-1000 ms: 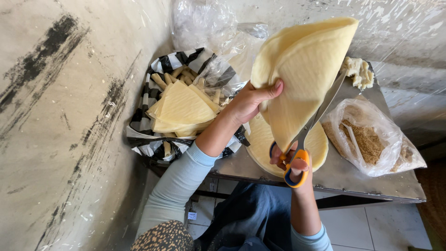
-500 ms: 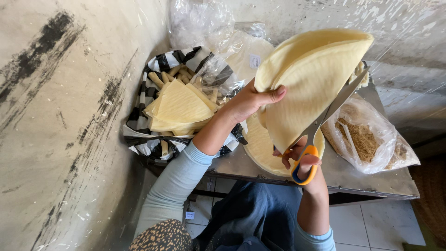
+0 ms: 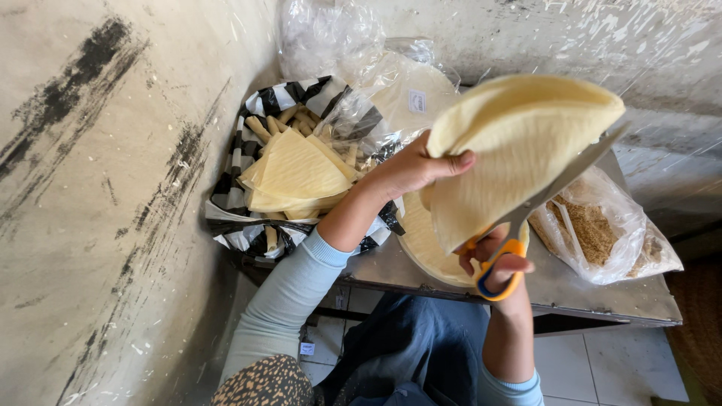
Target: The person cuts circular pastry sheets using scissors, folds the resulting pieces into triangles, and places them into a lined basket.
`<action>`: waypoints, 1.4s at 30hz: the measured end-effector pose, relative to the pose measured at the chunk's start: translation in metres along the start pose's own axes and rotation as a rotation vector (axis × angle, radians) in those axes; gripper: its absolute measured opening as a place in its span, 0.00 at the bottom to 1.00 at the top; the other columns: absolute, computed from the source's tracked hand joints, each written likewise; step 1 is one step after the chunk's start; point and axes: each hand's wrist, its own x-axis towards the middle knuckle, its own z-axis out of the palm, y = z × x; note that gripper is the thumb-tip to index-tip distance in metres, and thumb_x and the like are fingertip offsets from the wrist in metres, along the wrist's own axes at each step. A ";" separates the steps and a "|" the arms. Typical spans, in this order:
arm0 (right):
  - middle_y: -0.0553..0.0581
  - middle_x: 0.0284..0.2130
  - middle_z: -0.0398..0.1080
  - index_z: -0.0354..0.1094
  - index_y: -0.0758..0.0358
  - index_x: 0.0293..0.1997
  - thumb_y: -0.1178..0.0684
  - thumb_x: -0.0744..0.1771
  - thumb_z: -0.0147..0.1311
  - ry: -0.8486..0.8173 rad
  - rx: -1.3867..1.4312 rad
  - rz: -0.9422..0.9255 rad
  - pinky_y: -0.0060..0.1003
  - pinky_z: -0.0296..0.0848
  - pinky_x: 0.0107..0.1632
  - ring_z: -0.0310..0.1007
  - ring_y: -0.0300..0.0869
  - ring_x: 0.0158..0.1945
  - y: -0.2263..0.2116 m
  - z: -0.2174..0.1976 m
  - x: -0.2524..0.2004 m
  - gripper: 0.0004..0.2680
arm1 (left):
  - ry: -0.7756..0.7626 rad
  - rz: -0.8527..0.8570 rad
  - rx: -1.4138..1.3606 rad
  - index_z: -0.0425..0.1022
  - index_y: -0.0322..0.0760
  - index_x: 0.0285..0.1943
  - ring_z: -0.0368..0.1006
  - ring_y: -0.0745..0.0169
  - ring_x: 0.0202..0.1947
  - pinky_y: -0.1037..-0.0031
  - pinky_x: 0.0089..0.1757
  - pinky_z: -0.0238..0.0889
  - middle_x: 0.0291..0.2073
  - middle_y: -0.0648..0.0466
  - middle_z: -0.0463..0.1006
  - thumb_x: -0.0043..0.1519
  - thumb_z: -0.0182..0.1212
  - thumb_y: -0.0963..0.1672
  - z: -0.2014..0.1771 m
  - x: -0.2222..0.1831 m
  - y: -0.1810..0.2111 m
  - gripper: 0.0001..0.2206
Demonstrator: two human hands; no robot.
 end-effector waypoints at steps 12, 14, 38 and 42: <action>0.56 0.26 0.62 0.60 0.66 0.35 0.09 0.56 0.38 0.276 0.376 -0.032 0.37 0.62 0.34 0.63 0.44 0.29 0.033 0.008 -0.020 0.38 | -0.098 0.058 0.071 0.74 0.30 0.64 0.71 0.70 0.49 0.74 0.51 0.67 0.46 0.57 0.80 0.66 0.66 0.50 0.004 -0.002 0.002 0.23; 0.59 0.26 0.63 0.62 0.66 0.39 0.08 0.53 0.36 0.308 0.283 0.034 0.37 0.64 0.32 0.66 0.46 0.29 0.027 0.008 -0.019 0.40 | -0.104 0.051 0.086 0.74 0.30 0.63 0.71 0.69 0.48 0.74 0.50 0.67 0.45 0.56 0.80 0.66 0.66 0.50 0.004 -0.001 0.002 0.22; 0.58 0.27 0.66 0.62 0.60 0.39 0.07 0.51 0.33 0.109 0.215 -0.082 0.32 0.57 0.27 0.62 0.43 0.29 -0.005 0.023 -0.016 0.40 | -0.254 0.051 0.244 0.76 0.30 0.60 0.72 0.71 0.44 0.77 0.48 0.65 0.44 0.56 0.83 0.65 0.66 0.50 0.005 -0.006 0.014 0.22; 0.54 0.27 0.62 0.61 0.63 0.38 0.08 0.56 0.35 0.220 0.341 -0.117 0.36 0.63 0.39 0.60 0.43 0.33 0.002 0.021 -0.023 0.38 | -0.274 0.066 0.274 0.76 0.30 0.60 0.71 0.71 0.43 0.77 0.47 0.65 0.43 0.56 0.83 0.65 0.65 0.50 0.008 -0.005 0.011 0.21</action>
